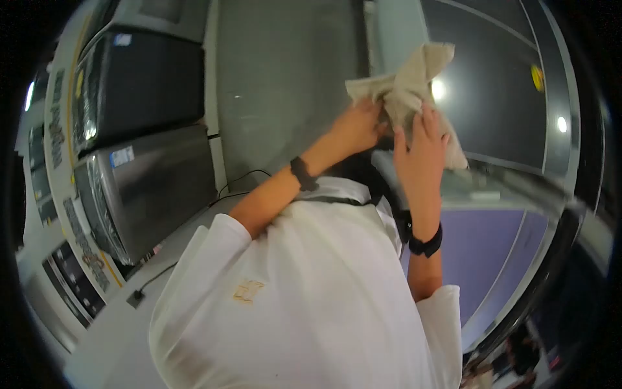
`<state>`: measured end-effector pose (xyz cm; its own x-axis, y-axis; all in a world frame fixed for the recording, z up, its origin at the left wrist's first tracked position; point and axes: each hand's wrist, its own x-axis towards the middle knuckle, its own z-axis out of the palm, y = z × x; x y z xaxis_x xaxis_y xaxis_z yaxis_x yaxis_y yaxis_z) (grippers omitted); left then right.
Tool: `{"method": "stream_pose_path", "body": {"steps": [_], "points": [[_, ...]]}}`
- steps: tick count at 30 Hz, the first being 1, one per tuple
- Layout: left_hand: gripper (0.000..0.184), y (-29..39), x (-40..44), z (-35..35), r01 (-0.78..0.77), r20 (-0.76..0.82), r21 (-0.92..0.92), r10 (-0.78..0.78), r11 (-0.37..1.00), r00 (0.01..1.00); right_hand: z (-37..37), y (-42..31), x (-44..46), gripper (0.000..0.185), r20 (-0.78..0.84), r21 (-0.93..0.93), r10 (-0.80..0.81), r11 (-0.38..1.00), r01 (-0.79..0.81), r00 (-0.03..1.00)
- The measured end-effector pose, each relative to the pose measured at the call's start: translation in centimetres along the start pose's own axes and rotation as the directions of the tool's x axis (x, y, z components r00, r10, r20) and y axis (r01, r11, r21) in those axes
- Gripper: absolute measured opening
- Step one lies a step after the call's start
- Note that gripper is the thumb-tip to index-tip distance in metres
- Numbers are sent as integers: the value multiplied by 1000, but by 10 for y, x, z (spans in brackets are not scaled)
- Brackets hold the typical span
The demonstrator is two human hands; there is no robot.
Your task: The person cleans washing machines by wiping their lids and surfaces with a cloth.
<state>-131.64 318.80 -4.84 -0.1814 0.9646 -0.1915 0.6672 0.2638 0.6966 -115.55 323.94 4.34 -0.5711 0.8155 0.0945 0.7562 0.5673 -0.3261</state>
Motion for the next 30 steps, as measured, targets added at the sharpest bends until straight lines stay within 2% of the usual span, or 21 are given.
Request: {"method": "stream_pose_path", "body": {"steps": [2, 3, 4, 5, 6, 9, 11, 12, 15, 17, 18, 21, 23, 25, 26, 30], "points": [[68, -16, 5, -23, 65, 43, 16, -66, 998, 997, 10, -25, 20, 49, 39, 284, -125, 953, 109, 991], [69, -26, 8, -33, 103, 68, 10, -103, 995, 992, 18, -44, 35, 49, 77, 360, -164, 925, 126, 983], [65, -62, 11, -16, -18, -40, 105, 22, 994, 999, 27, -63, 44, 49, 122, 432, -208, 892, 136, 970], [62, -73, 12, -29, 22, -102, 54, -17, 998, 995, 38, -78, 53, 49, 165, 500, -255, 854, 142, 953], [59, -83, 6, -42, 58, -156, -2, -57, 998, 986, 55, -89, 61, 49, 114, 512, -369, 818, 264, 922], [45, -123, -26, -54, 162, -324, -261, -244, 952, 914, 68, -135, 87, 51, 225, 494, -613, 742, 453, 758], [43, -147, -51, -76, 185, -433, -327, -321, 927, 843, 79, -168, 99, 53, 205, 542, -730, 639, 546, 652], [41, -138, -66, -104, 176, -478, -438, -394, 881, 785, 87, -184, 102, 52, 174, 569, -781, 577, 586, 601], [43, -161, -103, -138, 317, -531, -473, -553, 822, 642, 108, -238, 113, 50, 126, 632, -881, 425, 648, 455], [47, -174, -124, -157, 257, -652, -493, -548, 831, 524, 122, -277, 123, 48, 98, 676, -926, 331, 658, 365], [49, -187, -132, -170, 220, -708, -493, -536, 841, 460, 126, -302, 129, 47, 98, 691, -927, 326, 645, 363], [57, -229, -158, -213, 309, -743, -481, -569, 820, 353, 137, -371, 139, 47, 94, 722, -928, 313, 617, 361], [60, -266, -175, -250, 370, -856, -378, -473, 849, 210, 151, -417, 149, 48, 50, 722, -940, 266, 638, 336], [63, -278, -201, -278, 440, -905, -340, -416, 831, 88, 158, -462, 153, 49, 15, 770, -949, 211, 602, 314], [64, -288, -219, -304, 479, -924, -324, -382, 816, 26, 165, -497, 160, 50, -29, 792, -954, 161, 589, 299], [68, -293, -300, -377, 568, -952, -305, -251, 765, -172, 170, -613, 172, 51, -282, 686, -945, -81, 723, 163]]}}
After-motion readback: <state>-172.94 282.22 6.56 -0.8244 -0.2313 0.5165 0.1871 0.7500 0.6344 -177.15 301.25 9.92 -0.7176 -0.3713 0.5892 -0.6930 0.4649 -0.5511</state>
